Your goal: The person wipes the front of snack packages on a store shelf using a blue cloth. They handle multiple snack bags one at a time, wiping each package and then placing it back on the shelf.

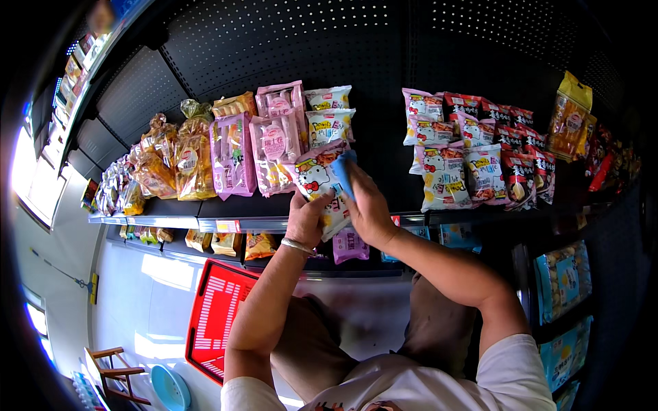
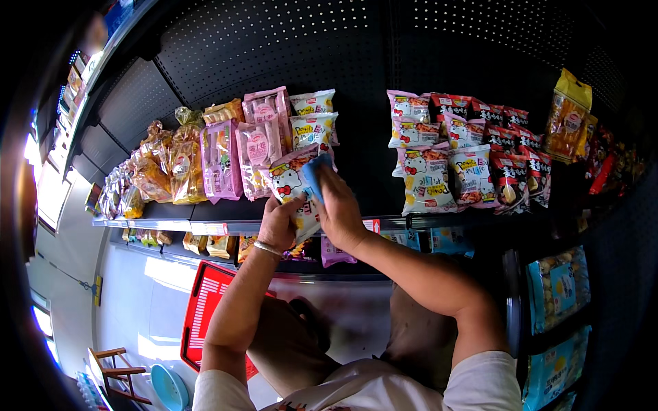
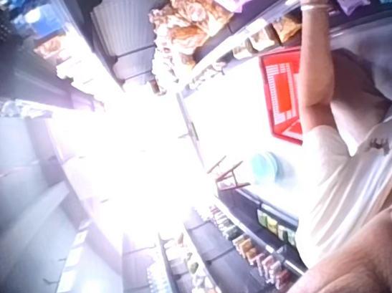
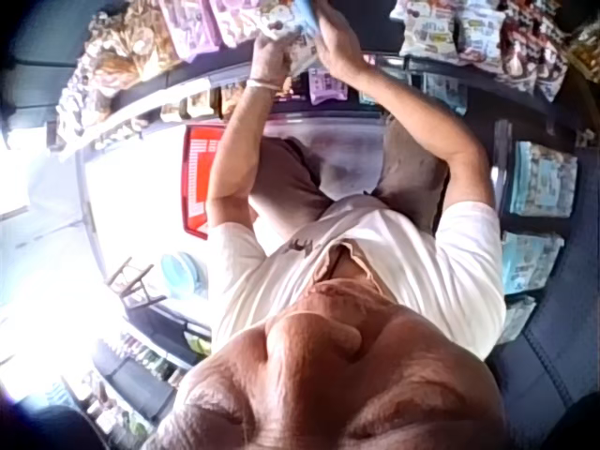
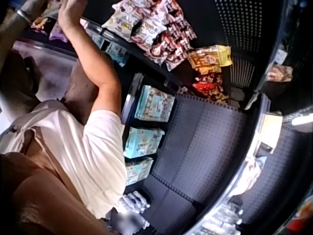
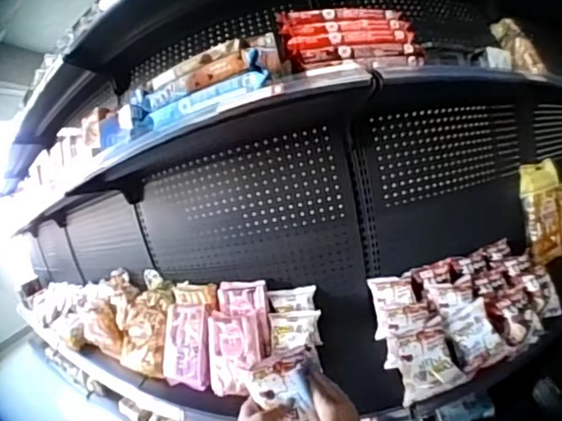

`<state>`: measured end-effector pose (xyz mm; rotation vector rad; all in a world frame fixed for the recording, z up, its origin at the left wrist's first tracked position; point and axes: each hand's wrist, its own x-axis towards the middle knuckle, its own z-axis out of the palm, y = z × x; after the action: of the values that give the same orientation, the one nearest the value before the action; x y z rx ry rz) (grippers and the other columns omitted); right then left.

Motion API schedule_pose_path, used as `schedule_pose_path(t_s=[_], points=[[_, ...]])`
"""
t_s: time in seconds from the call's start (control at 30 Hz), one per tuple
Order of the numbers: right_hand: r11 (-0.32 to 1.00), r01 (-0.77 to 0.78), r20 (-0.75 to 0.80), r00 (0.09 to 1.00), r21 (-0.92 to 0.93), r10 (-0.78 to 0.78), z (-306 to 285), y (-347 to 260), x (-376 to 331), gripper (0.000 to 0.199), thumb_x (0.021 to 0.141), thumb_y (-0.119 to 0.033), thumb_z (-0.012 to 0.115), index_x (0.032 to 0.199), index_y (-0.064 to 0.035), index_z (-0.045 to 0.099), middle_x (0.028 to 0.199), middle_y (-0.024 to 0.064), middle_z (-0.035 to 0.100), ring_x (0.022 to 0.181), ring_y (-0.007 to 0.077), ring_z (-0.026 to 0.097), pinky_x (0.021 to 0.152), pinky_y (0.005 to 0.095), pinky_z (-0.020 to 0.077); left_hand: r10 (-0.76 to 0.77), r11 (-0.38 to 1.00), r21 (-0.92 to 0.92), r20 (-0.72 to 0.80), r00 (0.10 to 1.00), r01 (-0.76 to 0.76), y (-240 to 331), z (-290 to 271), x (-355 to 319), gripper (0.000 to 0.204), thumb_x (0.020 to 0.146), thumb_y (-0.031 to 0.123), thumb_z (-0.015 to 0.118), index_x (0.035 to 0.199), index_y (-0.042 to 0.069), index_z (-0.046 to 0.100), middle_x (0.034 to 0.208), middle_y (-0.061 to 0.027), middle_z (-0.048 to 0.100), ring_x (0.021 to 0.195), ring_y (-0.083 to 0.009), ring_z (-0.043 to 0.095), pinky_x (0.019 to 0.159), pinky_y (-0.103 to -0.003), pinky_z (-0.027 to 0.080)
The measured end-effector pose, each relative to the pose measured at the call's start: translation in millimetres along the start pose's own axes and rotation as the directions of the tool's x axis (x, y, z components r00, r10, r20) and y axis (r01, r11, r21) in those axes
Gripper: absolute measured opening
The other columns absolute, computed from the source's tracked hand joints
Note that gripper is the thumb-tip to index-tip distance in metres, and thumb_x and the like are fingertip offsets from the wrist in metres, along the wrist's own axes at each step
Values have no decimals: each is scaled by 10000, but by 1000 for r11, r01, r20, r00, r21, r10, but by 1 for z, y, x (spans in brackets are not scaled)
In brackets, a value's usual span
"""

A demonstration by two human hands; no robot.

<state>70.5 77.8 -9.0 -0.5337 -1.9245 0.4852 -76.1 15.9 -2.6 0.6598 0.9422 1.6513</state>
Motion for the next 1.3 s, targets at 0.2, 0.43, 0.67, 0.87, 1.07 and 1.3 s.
schedule_pose_path(t_s=[0.2,0.43,0.67,0.87,1.07,1.3], points=[[973,200,260,951,-116,-164,-4,-15,-5,548,912,-124,566,1426,19,439,1513,199,388,1427,337,334,1166,448,251,83,993,-91,14,996,-81,-1,-21,7,344,874,-9,575,1216,24,574,1145,-79,655,1038,-219,648,934,-354,517],[971,223,267,944,-87,-193,-1,-13,8,507,977,-258,501,1413,-1,469,1503,178,414,1420,325,350,1156,456,254,146,957,246,50,988,-154,-22,0,-2,411,875,6,636,1269,36,522,1188,-77,630,1061,-176,623,887,-317,531],[986,116,100,990,-122,-105,2,8,16,497,1007,-289,463,1397,20,478,1454,204,467,1387,344,390,1146,465,269,217,866,439,99,971,-238,-32,11,2,483,822,-26,704,1262,13,508,1163,-63,637,1044,-144,601,914,-296,489],[971,224,289,938,-80,-193,0,-7,3,516,989,-283,483,1415,9,465,1514,165,407,1423,328,347,1173,451,235,166,954,237,99,981,-185,-14,2,-1,465,841,-39,670,1272,9,502,1208,-87,623,1076,-178,616,914,-323,517],[999,-12,103,995,-39,16,-9,25,14,511,969,-212,518,1413,28,442,1470,237,421,1390,371,370,1145,462,289,35,989,148,-28,999,-31,-11,16,-8,322,886,-43,595,1198,30,565,1137,-96,657,999,-223,661,880,-367,542],[950,256,354,918,-181,-180,-13,-6,-6,545,913,-229,580,1393,11,484,1529,152,386,1445,330,303,1163,488,237,-40,990,-132,75,996,49,-2,-4,0,412,982,345,534,1247,31,553,1180,-116,640,1081,-246,619,1014,-373,450]])
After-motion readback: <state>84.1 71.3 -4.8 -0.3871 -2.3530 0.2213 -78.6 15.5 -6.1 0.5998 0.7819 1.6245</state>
